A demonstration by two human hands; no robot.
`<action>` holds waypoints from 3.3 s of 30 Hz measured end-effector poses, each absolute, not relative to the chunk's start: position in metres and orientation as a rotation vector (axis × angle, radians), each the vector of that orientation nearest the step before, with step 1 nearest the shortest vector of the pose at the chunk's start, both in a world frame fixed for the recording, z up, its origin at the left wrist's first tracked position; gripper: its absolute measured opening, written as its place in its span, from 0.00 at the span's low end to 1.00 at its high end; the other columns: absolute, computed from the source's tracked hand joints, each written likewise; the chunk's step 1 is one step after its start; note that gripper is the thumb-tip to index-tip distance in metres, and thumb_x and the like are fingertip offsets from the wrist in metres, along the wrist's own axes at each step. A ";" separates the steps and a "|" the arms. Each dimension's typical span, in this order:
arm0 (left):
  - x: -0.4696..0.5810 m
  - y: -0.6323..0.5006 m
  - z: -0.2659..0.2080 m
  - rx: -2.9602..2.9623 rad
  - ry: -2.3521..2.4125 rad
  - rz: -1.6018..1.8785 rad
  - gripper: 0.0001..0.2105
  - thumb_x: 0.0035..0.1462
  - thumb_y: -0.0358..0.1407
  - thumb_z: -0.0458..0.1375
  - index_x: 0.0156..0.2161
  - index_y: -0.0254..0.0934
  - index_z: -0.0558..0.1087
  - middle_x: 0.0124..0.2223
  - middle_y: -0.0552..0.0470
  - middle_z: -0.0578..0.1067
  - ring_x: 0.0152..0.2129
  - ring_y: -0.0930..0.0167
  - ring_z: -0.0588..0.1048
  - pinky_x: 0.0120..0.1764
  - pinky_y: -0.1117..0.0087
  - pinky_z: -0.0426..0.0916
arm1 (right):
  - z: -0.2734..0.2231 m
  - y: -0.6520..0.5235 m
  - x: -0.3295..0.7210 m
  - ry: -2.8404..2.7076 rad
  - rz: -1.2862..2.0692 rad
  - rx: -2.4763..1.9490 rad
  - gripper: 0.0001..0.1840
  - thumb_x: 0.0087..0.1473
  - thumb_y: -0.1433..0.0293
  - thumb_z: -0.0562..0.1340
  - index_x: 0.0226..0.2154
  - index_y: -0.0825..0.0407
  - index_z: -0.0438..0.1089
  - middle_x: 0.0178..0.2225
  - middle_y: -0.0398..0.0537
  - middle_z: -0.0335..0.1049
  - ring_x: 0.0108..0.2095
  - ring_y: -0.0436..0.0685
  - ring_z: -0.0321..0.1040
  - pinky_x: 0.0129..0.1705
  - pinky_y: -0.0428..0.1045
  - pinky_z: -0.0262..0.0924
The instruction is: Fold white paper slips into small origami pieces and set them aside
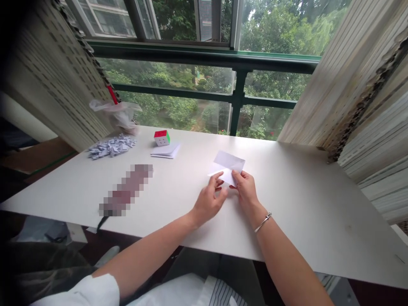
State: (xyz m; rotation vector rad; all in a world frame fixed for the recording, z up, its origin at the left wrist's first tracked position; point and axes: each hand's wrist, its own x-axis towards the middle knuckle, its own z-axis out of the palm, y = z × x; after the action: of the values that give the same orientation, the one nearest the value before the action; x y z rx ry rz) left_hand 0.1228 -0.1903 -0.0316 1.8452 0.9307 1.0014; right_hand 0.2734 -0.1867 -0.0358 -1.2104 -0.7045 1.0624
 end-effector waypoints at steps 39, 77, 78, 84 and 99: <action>0.102 -0.126 -0.025 1.262 0.720 0.897 0.22 0.48 0.38 0.66 0.48 0.34 0.70 0.34 0.51 0.74 0.28 0.72 0.74 0.27 0.70 0.76 | -0.025 -0.193 0.283 -1.034 1.206 -1.292 0.20 0.44 0.58 0.71 0.36 0.54 0.73 0.28 0.46 0.72 0.27 0.52 0.71 0.22 0.44 0.65; 0.093 -0.116 -0.027 1.356 0.817 0.686 0.13 0.46 0.41 0.66 0.32 0.33 0.75 0.29 0.52 0.74 0.24 0.75 0.70 0.28 0.73 0.62 | -0.024 -0.193 0.276 -0.998 1.209 -1.328 0.21 0.42 0.54 0.71 0.27 0.54 0.71 0.24 0.44 0.70 0.23 0.49 0.69 0.23 0.44 0.66; 0.094 -0.116 -0.027 1.352 0.808 0.689 0.13 0.46 0.41 0.66 0.32 0.33 0.75 0.29 0.52 0.74 0.24 0.74 0.70 0.28 0.73 0.62 | -0.024 -0.193 0.276 -1.002 1.211 -1.330 0.21 0.42 0.54 0.71 0.28 0.54 0.72 0.25 0.45 0.71 0.23 0.50 0.69 0.23 0.44 0.66; 0.097 -0.123 -0.023 1.369 0.812 0.672 0.14 0.45 0.42 0.67 0.32 0.33 0.76 0.29 0.51 0.75 0.23 0.74 0.70 0.28 0.73 0.62 | -0.024 -0.193 0.273 -1.033 1.189 -1.327 0.21 0.43 0.56 0.71 0.37 0.51 0.74 0.30 0.45 0.72 0.30 0.52 0.69 0.26 0.45 0.68; 0.081 -0.112 -0.013 1.339 0.828 0.560 0.13 0.45 0.41 0.68 0.30 0.32 0.74 0.25 0.51 0.73 0.21 0.74 0.71 0.26 0.71 0.68 | -0.019 -0.192 0.279 -0.913 1.114 -1.335 0.20 0.38 0.55 0.72 0.27 0.54 0.74 0.26 0.45 0.71 0.28 0.51 0.66 0.23 0.44 0.65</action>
State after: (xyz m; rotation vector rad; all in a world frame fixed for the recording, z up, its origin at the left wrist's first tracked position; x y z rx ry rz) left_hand 0.0806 -0.1123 -0.0129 1.3387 0.8281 0.5602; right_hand 0.2793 -0.1920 -0.0191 -1.3352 -0.9127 1.1135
